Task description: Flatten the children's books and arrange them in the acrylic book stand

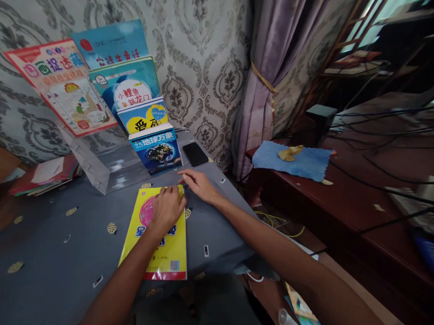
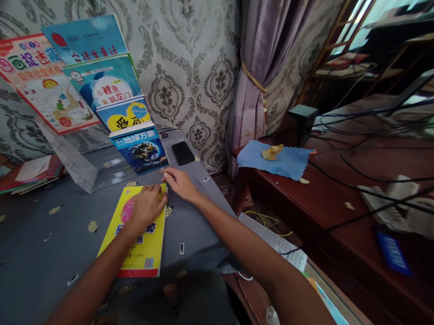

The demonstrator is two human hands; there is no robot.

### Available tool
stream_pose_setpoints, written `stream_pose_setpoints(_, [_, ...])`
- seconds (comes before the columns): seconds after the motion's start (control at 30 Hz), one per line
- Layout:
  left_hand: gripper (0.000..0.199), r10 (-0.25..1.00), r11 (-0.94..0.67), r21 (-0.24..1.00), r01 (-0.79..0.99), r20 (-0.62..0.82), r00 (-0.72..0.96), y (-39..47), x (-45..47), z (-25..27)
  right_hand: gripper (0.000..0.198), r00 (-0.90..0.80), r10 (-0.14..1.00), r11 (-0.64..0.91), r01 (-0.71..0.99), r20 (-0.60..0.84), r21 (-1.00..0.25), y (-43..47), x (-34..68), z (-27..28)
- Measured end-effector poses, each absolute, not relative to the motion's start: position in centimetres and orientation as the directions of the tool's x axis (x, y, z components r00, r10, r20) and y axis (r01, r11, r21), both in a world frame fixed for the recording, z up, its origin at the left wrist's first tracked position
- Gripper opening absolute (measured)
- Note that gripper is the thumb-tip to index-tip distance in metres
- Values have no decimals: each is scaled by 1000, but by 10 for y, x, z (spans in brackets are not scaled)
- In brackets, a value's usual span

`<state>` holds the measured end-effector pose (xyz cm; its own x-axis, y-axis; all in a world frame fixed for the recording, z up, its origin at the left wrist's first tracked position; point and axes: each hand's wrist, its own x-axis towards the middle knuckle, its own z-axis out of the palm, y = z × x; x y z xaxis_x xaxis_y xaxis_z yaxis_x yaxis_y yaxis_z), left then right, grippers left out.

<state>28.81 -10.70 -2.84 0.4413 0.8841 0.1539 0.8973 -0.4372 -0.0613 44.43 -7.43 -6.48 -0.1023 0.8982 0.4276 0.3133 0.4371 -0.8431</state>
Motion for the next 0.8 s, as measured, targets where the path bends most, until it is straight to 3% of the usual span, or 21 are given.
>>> stream_pose_setpoints(0.2, [31, 870, -472, -56, 880, 131, 475, -106, 288, -32, 29, -194, 900, 425, 590, 390, -686, -77, 445, -62])
stream_pose_setpoints(0.33, [38, 805, -593, 25, 805, 44, 592, -106, 267, -29, 28, -213, 912, 399, 654, 350, -643, -78, 445, -62])
stream_pose_setpoints(0.5, [81, 574, -761, 243, 601, -179, 799, -137, 206, -29, 28, -226, 917, 389, 683, 328, -619, -80, 445, -59])
stream_pose_setpoints(0.6, [100, 528, -761, 267, 592, -277, 803, -167, 177, -34, 27, -228, 919, 385, 702, 323, -600, -80, 444, -58])
stream_pose_setpoints(0.8, [77, 601, -749, 230, 621, -156, 784, -194, 167, -48, 32, -227, 921, 378, 717, 318, -585, -77, 443, -64])
